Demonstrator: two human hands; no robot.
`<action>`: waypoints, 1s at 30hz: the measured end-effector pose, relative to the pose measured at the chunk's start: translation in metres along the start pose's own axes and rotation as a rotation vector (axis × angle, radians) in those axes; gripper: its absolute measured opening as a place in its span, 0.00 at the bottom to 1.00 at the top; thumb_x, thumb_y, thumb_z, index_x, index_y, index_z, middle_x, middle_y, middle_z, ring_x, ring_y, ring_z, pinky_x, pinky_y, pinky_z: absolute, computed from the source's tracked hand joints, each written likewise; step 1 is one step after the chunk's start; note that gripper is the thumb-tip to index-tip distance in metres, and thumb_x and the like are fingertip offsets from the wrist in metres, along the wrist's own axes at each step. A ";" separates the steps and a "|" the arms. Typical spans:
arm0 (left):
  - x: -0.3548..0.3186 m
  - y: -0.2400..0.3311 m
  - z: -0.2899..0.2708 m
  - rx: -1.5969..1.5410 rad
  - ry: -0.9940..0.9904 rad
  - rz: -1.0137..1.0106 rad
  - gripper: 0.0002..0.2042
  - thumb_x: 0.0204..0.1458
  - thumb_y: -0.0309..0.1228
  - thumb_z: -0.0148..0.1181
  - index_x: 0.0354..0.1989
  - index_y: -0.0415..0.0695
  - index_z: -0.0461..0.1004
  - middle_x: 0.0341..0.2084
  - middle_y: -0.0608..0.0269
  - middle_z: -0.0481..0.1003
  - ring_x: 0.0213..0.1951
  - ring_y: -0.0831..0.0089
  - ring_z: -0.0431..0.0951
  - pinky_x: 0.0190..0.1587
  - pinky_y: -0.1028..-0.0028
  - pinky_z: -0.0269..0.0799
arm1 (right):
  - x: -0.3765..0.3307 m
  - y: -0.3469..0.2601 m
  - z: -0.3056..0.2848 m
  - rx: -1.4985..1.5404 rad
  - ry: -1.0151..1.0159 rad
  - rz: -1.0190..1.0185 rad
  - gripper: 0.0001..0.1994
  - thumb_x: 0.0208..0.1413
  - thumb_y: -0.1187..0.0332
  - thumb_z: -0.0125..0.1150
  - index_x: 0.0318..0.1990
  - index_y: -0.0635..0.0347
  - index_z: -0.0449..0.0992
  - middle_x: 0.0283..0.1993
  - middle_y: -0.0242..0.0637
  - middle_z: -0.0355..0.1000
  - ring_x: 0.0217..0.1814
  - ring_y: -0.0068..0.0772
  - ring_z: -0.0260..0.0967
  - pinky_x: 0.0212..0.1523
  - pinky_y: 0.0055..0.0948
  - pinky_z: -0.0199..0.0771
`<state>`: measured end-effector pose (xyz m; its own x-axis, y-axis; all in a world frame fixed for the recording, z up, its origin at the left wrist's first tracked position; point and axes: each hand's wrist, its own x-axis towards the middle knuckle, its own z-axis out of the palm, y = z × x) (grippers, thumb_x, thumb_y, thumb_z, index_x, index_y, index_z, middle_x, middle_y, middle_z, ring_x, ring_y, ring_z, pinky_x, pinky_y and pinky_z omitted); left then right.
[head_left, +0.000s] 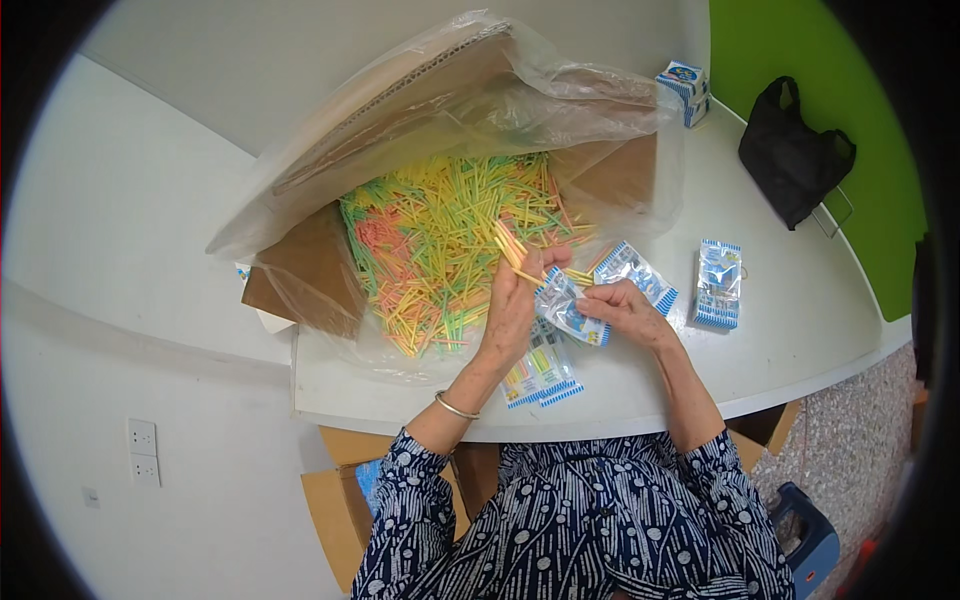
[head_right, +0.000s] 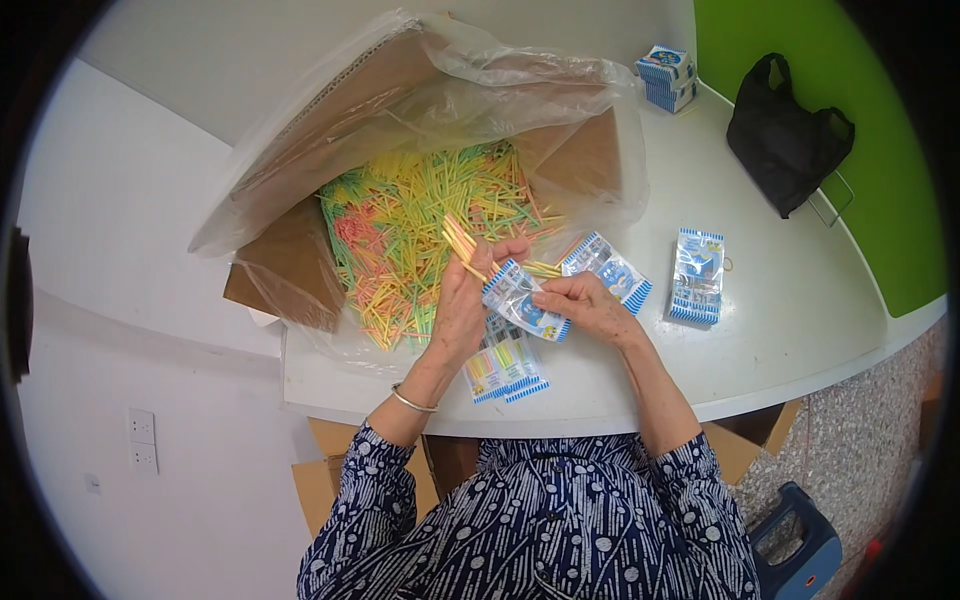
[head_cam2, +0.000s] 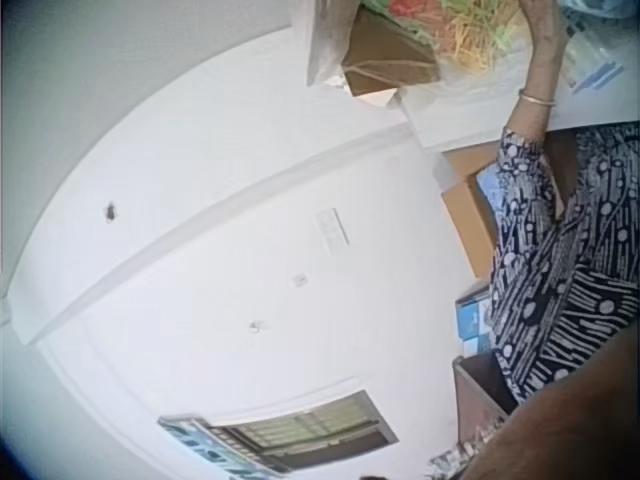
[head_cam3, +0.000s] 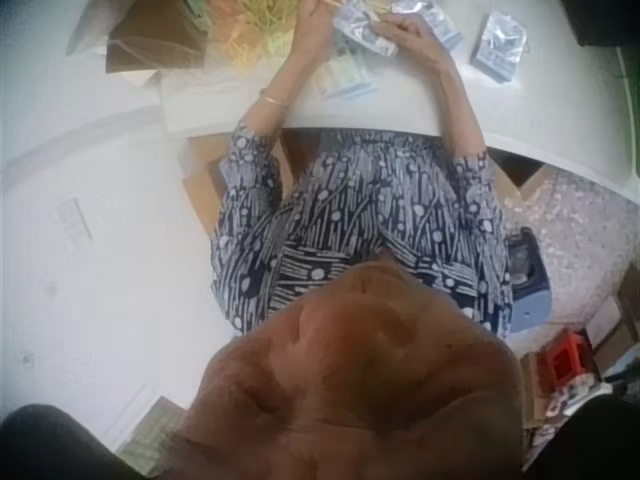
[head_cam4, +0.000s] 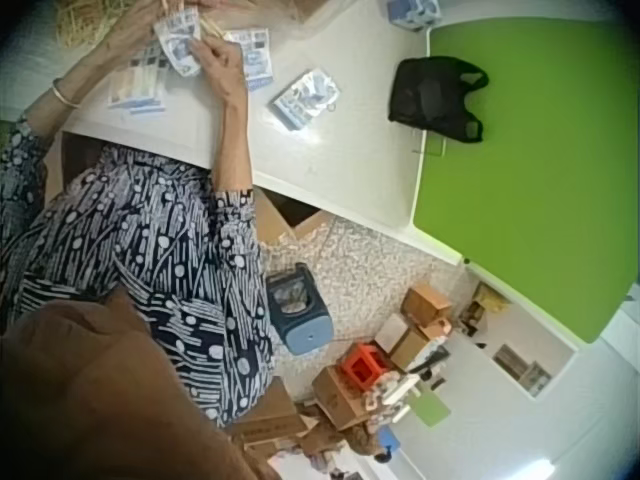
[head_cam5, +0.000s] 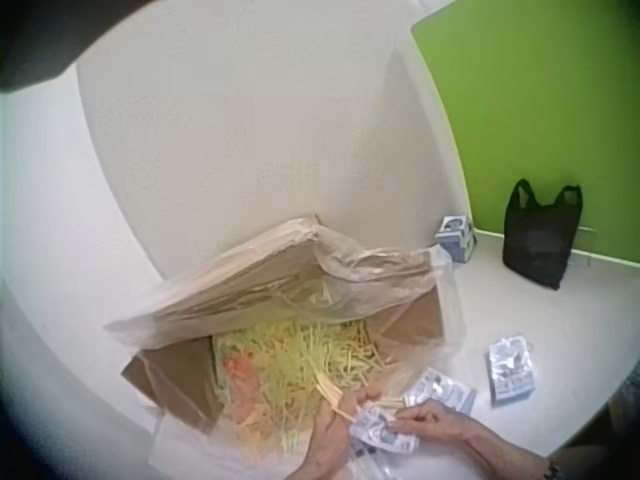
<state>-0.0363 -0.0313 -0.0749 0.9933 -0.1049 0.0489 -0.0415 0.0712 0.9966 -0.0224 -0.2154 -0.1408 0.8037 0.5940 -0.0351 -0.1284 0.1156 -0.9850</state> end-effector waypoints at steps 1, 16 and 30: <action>0.000 0.003 0.001 0.001 0.000 -0.001 0.23 0.62 0.45 0.42 0.48 0.33 0.65 0.44 0.51 0.73 0.50 0.69 0.72 0.50 0.72 0.70 | -0.002 -0.005 0.001 -0.040 -0.007 -0.002 0.12 0.58 0.64 0.57 0.38 0.65 0.79 0.28 0.23 0.72 0.30 0.10 0.62 0.29 0.16 0.62; -0.001 0.005 0.004 -0.171 0.056 -0.046 0.22 0.63 0.43 0.43 0.47 0.31 0.67 0.43 0.49 0.74 0.50 0.67 0.73 0.50 0.72 0.70 | -0.004 -0.008 0.008 -0.081 0.016 -0.044 0.12 0.59 0.64 0.56 0.33 0.66 0.77 0.24 0.21 0.68 0.27 0.11 0.58 0.27 0.18 0.59; -0.010 0.003 0.009 -0.272 0.183 -0.009 0.19 0.63 0.42 0.41 0.48 0.36 0.58 0.48 0.46 0.70 0.51 0.64 0.71 0.51 0.69 0.70 | -0.004 -0.012 0.010 -0.134 0.000 -0.068 0.13 0.60 0.63 0.55 0.30 0.65 0.76 0.24 0.22 0.67 0.27 0.11 0.57 0.26 0.19 0.57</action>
<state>-0.0472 -0.0388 -0.0716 0.9974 0.0715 0.0033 -0.0272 0.3357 0.9416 -0.0301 -0.2112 -0.1270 0.8077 0.5887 0.0323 0.0051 0.0478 -0.9988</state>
